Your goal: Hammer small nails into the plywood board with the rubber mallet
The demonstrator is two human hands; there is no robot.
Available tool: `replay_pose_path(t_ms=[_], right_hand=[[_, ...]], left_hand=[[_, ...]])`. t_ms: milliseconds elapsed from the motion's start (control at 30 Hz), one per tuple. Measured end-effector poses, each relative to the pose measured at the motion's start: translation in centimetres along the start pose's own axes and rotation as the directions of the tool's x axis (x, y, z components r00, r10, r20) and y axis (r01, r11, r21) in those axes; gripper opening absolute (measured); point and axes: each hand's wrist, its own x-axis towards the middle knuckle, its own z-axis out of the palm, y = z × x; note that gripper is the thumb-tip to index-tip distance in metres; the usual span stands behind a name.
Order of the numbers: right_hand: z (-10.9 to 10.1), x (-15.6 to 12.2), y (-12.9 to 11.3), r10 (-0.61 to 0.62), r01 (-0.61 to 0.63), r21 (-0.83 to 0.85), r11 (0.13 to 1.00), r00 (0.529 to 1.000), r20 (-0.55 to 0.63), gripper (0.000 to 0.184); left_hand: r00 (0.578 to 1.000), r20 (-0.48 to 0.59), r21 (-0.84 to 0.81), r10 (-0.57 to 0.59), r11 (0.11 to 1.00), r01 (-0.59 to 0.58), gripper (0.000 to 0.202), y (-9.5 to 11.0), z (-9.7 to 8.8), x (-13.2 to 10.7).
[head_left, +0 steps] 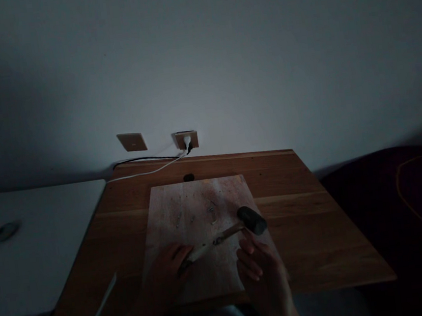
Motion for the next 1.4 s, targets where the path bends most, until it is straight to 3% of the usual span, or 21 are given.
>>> replay_pose_path(t_ms=[400,600,767,967,1400], right_hand=[[0.6,1.6,-0.8,0.018,-0.018,0.003,1.0,0.998,-0.058,0.032],[0.0,2.1,-1.0,0.009,-0.01,-0.012,1.0,0.996,-0.089,0.032],[-0.5,2.1,-0.7,0.018,-0.021,-0.051,0.998,0.998,-0.063,0.024],[-0.6,2.4,-0.3,0.013,-0.017,-0.049,0.999,0.997,-0.081,0.028],[-1.7,3.0,1.0,-0.038,-0.007,-0.262,0.965,0.986,-0.165,0.046]], left_hand=[[0.999,0.034,-0.019,-0.025,1.0,0.026,0.044,0.0,-0.2,0.4],[0.995,0.084,-0.043,-0.045,0.998,0.049,0.042,0.5,-0.5,0.4],[0.997,0.073,-0.029,-0.015,0.999,0.017,0.042,0.7,-0.7,0.5],[0.999,0.043,0.004,-0.015,1.0,0.015,0.037,0.4,-0.8,0.4],[0.999,0.043,0.078,0.027,0.996,-0.031,0.038,1.0,0.4,-0.7]])
